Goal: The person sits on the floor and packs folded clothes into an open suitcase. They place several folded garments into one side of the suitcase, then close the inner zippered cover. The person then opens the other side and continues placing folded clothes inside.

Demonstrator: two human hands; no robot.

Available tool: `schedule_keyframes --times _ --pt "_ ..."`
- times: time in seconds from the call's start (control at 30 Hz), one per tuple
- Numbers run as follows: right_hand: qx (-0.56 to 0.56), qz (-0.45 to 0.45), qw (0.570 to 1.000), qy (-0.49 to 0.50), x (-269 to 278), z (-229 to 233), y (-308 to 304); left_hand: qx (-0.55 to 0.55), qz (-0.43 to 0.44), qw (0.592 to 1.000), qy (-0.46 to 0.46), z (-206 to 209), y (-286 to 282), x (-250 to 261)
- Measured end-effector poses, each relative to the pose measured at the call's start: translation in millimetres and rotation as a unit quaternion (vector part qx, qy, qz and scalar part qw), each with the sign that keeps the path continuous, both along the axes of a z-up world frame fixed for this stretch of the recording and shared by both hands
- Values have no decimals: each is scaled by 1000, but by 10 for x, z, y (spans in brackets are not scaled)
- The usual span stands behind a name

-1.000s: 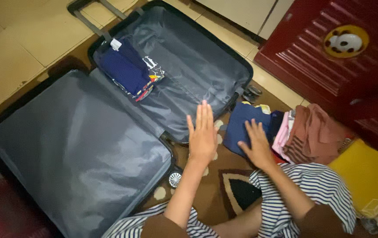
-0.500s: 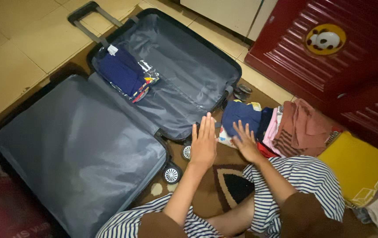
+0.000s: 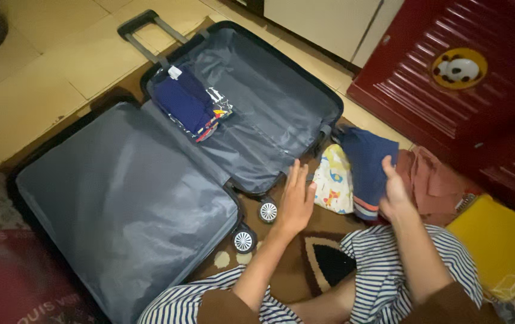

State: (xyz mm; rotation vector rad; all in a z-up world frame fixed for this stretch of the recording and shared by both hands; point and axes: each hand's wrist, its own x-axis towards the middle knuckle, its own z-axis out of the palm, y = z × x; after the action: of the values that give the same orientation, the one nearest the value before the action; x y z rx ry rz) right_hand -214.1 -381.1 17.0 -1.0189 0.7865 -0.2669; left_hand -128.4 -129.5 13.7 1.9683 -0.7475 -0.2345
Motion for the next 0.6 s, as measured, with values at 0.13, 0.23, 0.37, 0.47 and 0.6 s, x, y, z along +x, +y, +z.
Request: schedule_keyframes --times 0.13,0.23,0.37,0.47,0.6 --pt "-44 50 998 -2 -32 295 272 -206 16 895 395 206 -58 64" --pt "-145 158 967 140 -43 256 631 -298 43 650 698 334 54 186" --pt "-511 343 788 16 -72 180 1127 -381 14 604 700 241 220 329" --pt "-575 430 696 11 -41 240 1294 -391 -20 643 658 39 282 406" --pt "-400 248 880 -65 100 359 1201 -416 -54 607 675 -87 355 546"
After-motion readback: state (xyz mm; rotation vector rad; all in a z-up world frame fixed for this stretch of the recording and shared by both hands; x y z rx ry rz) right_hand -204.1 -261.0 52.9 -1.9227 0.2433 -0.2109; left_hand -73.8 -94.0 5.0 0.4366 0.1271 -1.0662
